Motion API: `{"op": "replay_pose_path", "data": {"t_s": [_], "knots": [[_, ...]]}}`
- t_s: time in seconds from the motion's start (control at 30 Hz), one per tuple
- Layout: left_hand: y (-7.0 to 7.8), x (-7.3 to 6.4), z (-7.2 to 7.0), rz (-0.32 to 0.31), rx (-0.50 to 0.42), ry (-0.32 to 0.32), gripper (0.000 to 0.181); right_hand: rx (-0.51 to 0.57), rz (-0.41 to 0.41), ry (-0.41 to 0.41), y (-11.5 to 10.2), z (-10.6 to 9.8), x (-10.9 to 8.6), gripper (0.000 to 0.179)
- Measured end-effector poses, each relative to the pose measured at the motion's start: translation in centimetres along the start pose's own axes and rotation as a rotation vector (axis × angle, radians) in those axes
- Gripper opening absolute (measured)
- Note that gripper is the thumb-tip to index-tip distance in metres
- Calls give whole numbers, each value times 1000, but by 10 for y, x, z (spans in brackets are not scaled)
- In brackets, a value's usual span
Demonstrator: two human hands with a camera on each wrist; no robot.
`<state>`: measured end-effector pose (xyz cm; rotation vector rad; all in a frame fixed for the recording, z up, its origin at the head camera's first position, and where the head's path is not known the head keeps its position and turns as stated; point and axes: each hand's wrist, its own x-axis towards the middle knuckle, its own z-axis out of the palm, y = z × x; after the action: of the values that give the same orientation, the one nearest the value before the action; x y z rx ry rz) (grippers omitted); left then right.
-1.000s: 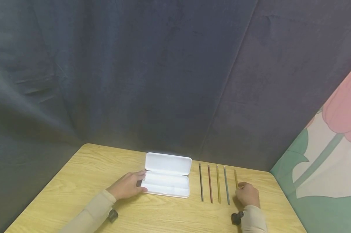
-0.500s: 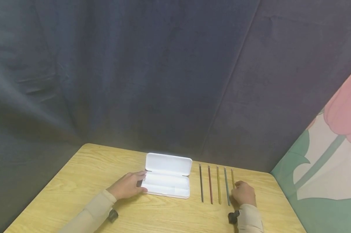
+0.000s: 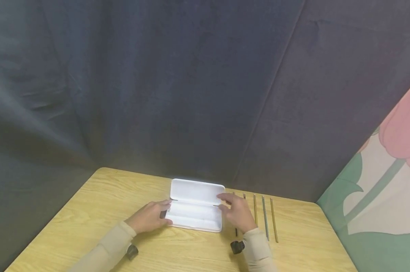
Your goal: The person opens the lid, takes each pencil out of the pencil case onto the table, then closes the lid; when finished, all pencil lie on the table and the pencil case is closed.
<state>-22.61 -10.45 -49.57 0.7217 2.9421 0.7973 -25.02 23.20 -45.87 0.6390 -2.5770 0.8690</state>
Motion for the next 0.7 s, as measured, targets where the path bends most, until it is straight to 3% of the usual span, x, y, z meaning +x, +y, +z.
{"op": "replay_pose_path", "data": {"t_s": [0.13, 0.27, 0.43, 0.7], "knots": [[1, 0, 0, -1, 17, 6, 68, 1, 0, -97, -10, 36, 4, 28], [3, 0, -1, -2, 18, 6, 68, -22, -4, -188, -10, 58, 4, 23], [5, 1, -2, -6, 4, 0, 67, -31, -72, -261, -10, 67, 5, 23], [5, -1, -2, -18, 18, 9, 67, -30, -129, -276, -15, 70, 7, 23]]}}
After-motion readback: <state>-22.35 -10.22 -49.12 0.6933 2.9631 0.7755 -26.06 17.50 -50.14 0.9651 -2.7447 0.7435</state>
